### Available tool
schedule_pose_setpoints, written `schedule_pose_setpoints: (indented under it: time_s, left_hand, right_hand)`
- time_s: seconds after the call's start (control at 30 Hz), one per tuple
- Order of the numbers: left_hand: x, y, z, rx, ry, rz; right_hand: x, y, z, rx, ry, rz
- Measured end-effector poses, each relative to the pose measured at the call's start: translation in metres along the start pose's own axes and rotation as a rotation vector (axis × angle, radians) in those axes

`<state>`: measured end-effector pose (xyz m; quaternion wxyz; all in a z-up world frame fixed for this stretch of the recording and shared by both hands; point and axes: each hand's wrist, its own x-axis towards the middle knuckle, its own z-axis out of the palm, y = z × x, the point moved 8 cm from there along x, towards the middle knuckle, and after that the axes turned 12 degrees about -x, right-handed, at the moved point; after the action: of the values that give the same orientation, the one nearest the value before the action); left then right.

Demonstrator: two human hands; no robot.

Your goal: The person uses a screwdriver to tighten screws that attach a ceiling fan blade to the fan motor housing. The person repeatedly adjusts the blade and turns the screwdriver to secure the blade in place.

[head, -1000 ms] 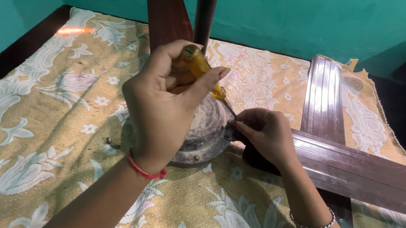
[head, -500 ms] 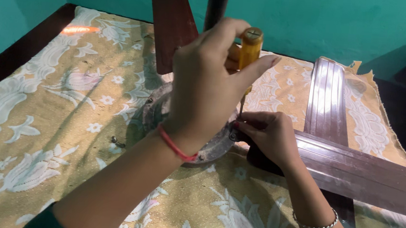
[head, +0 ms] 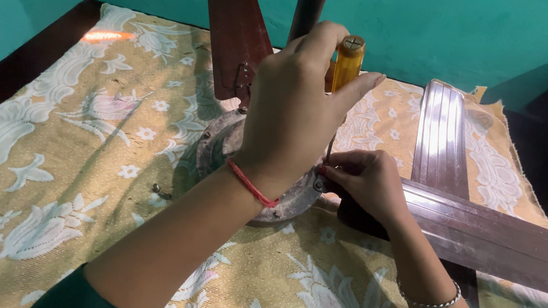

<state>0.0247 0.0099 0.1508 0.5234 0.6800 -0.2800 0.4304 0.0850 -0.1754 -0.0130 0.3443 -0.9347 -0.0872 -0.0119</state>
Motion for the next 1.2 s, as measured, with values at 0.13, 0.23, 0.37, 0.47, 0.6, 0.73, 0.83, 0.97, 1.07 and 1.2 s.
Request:
schedule_pose_setpoints:
  time_s: [0.13, 0.23, 0.37, 0.47, 0.6, 0.73, 0.83, 0.97, 1.07, 1.2]
  left_hand:
    - [0.001, -0.003, 0.001, 0.005, -0.005, -0.019]
    - [0.001, -0.001, 0.003, 0.022, -0.008, 0.000]
    - [0.002, 0.002, 0.010, 0.021, -0.038, 0.022]
    - [0.005, 0.001, 0.015, -0.022, -0.048, 0.008]
    - [0.014, 0.008, 0.022, -0.077, -0.046, 0.130]
    - [0.020, 0.004, 0.028, -0.066, -0.081, 0.121]
    - [0.024, -0.001, 0.032, -0.110, -0.109, 0.099]
    - [0.020, 0.000, 0.036, -0.146, -0.132, 0.134]
    - [0.019, -0.008, 0.039, -0.228, -0.128, 0.037]
    - [0.020, 0.001, 0.033, -0.191, -0.078, 0.155]
  right_hand:
    - [0.000, 0.003, 0.004, 0.124, -0.118, 0.030]
    - [0.000, -0.001, 0.002, 0.180, -0.167, -0.037]
    - [-0.002, -0.008, -0.005, -0.036, -0.072, -0.144]
    - [-0.004, -0.013, -0.007, -0.041, -0.043, -0.184]
    - [-0.006, -0.015, -0.006, -0.030, 0.001, -0.196]
    - [-0.006, -0.015, -0.006, -0.061, 0.034, -0.240]
    - [-0.005, -0.011, -0.003, -0.046, 0.028, -0.201]
    - [-0.006, -0.014, -0.001, -0.002, 0.027, -0.256]
    - [-0.006, -0.012, -0.002, -0.011, 0.028, -0.218]
    - [-0.006, -0.015, -0.003, -0.076, 0.057, -0.185]
